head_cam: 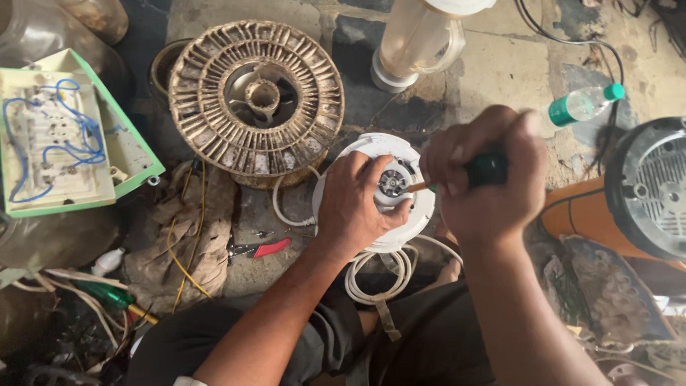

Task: The person sits on the floor and repairs a white electrical appliance, likely a fan motor. They use a screwdriver to remove screws from the casing and then use pliers to adjust internal components and wires.

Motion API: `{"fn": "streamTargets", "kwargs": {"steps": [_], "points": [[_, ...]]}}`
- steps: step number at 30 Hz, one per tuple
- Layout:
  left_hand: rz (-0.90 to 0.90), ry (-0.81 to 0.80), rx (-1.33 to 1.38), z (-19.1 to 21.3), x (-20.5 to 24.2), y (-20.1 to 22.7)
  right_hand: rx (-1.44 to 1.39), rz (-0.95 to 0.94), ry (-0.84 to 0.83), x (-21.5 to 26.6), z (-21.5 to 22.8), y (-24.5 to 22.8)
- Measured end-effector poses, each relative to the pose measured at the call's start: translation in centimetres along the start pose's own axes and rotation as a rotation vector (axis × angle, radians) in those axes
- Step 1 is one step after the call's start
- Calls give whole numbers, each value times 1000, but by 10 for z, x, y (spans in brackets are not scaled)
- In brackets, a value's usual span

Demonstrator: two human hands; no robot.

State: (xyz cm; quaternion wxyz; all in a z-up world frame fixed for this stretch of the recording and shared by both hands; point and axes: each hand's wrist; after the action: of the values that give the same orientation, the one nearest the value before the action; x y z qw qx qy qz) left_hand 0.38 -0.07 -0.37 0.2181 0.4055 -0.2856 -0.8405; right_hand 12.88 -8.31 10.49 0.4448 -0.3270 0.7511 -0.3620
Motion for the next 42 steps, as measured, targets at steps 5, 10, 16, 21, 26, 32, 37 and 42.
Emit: {"fn": "streamTargets", "kwargs": {"steps": [5,10,16,21,26,32,37,42], "points": [[-2,-7,-3,1,-2,0,1259,-81,-246,-30,-14,-47],[-4,-8,-8,6,-2,5,1487,-3,-838,-72,-29,-106],[90,-142,-37,7,-7,7,1555,-334,-898,-77,-30,-107],[48,-128,-29,7,-9,2,1687,-398,-864,-73,-30,-108],[52,-137,-6,9,-9,1,1555,-211,-979,-73,-26,-110],[48,-131,-2,9,-9,1,1690,-315,-875,-71,-34,-111],[57,-131,-13,8,-8,3,1464,-64,-879,-71,-37,-114],[56,-125,-8,6,-8,3,1783,-390,-820,-72,-37,-117]]}}
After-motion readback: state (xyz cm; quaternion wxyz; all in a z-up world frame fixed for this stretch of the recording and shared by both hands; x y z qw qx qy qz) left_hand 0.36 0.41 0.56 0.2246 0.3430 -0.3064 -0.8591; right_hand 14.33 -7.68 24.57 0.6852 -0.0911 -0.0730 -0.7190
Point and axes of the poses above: each hand's wrist, its own x-axis away from the middle knuckle, its own z-axis out of the back of the hand, y = z × x, and after that the axes turned 1 degree about -y, right-handed
